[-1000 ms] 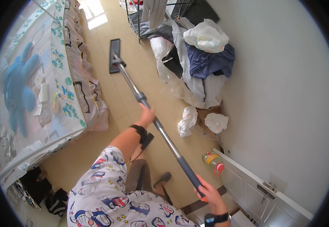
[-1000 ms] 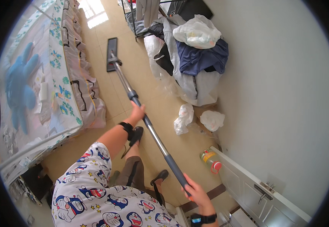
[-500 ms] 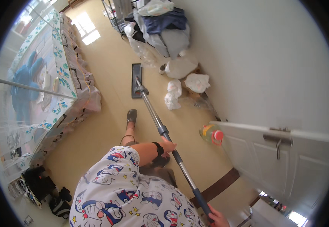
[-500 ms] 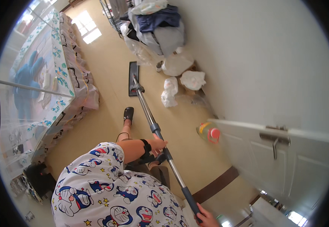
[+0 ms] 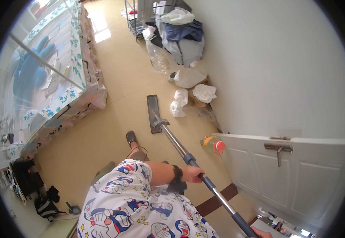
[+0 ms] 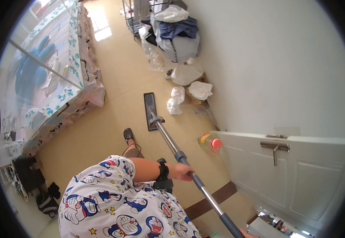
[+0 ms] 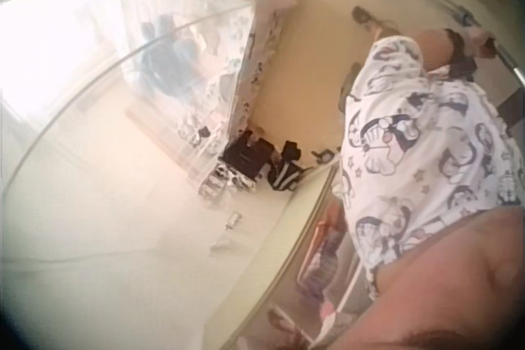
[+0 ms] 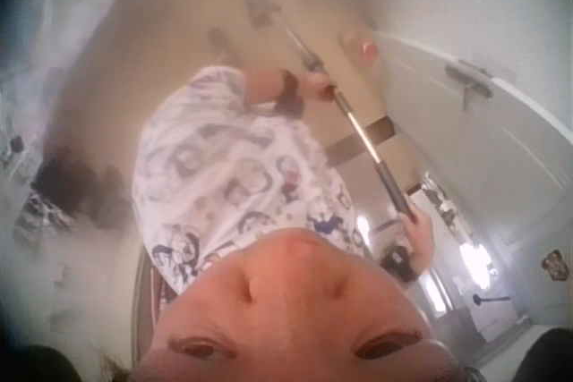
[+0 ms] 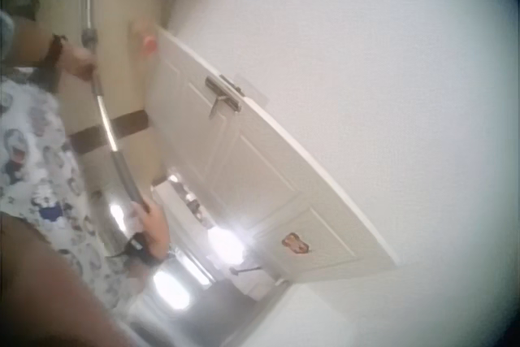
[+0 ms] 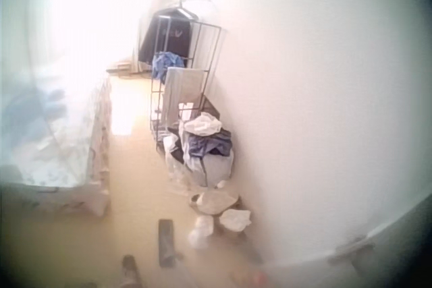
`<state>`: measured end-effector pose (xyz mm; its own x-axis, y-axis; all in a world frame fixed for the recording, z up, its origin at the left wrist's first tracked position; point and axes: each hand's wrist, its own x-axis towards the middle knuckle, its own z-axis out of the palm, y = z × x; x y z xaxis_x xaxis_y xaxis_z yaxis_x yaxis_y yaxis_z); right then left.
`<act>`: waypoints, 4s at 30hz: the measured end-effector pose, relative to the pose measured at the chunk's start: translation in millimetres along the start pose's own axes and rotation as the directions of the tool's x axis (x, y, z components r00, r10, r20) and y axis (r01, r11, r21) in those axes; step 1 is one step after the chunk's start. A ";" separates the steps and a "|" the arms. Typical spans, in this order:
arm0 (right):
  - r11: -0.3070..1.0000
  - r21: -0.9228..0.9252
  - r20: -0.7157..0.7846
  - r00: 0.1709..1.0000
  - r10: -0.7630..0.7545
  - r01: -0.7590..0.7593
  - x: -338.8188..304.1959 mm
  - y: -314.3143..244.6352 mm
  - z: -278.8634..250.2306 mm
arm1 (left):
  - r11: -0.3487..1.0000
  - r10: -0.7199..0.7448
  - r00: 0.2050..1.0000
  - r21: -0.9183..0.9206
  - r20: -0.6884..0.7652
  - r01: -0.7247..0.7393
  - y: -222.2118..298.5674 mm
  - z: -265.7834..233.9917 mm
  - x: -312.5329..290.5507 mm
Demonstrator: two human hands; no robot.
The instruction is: The person uses a flat mop to clean the floor in a bedroom, moving it back and forth under the bed and around the room's edges.
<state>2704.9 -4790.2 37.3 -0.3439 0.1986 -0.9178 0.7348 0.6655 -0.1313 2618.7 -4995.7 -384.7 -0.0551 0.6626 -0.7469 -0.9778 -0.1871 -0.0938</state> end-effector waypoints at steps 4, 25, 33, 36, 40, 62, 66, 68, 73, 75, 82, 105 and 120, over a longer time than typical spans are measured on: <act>0.924 -0.304 -0.112 0.955 -0.275 0.231 11.2 -83.0 36.7 | 0.991 0.130 0.987 0.001 -0.098 -0.131 72.2 -30.8 -38.4; 0.703 -0.407 0.025 0.777 -0.629 0.583 180.7 -395.8 195.2 | 0.762 0.621 0.597 0.215 -0.507 -0.610 377.4 -293.3 -175.7; 0.661 -0.604 -0.095 0.783 -0.615 0.446 188.2 -291.4 184.4 | 0.913 0.403 0.758 0.274 -0.513 -0.300 331.7 -258.2 -117.3; 0.724 -0.594 -0.151 0.835 -0.529 0.350 152.6 -235.4 170.1 | 0.910 0.299 0.899 0.379 -0.320 -0.168 276.2 -217.3 -83.6; 0.860 -0.496 -0.269 0.920 -0.286 0.122 80.6 -192.3 159.7 | 0.925 0.077 0.989 0.379 -0.124 -0.025 211.4 -157.7 -69.5; 0.660 -0.749 -0.226 0.911 -0.344 0.063 102.9 -343.6 138.8 | 0.877 0.456 0.885 -0.119 -0.091 -0.465 257.7 -216.6 -173.6; 0.739 -0.554 -0.065 0.865 -0.497 0.383 170.7 -422.8 187.9 | 0.744 0.643 0.708 0.020 -0.291 -0.667 332.8 -301.3 -187.3; 0.724 -0.463 0.035 0.826 -0.562 0.512 211.8 -448.4 211.2 | 0.705 0.690 0.625 0.142 -0.365 -0.695 383.1 -344.2 -195.9; 0.557 -0.082 0.082 0.563 -0.822 0.826 305.1 -492.1 271.5 | 0.704 0.679 0.416 0.376 -0.604 -0.603 493.8 -421.1 -220.7; 0.852 0.229 0.298 0.800 -0.521 0.470 310.5 -503.3 275.5 | 0.711 0.674 0.377 0.420 -0.635 -0.563 510.1 -431.2 -211.1; 0.775 0.618 0.370 0.821 -0.435 0.132 312.1 -424.6 248.6 | 0.791 0.608 0.535 0.510 -0.587 -0.340 468.6 -383.6 -175.7; 0.956 0.007 -0.031 0.956 -0.292 0.292 79.4 104.4 14.6 | 0.957 0.007 0.997 0.290 -0.078 0.016 -18.4 -14.8 42.6; 0.785 -0.437 0.106 0.892 -0.440 0.439 119.6 -200.9 44.9 | 0.788 0.510 0.848 -0.316 -0.146 -0.528 140.3 -134.7 -94.5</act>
<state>2542.4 -4932.4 -62.8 -0.5680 -0.1916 -0.8004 0.1703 0.9241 -0.3420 2514.0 -5182.2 -415.9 -0.5158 0.3606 -0.7771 -0.6777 -0.7267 0.1127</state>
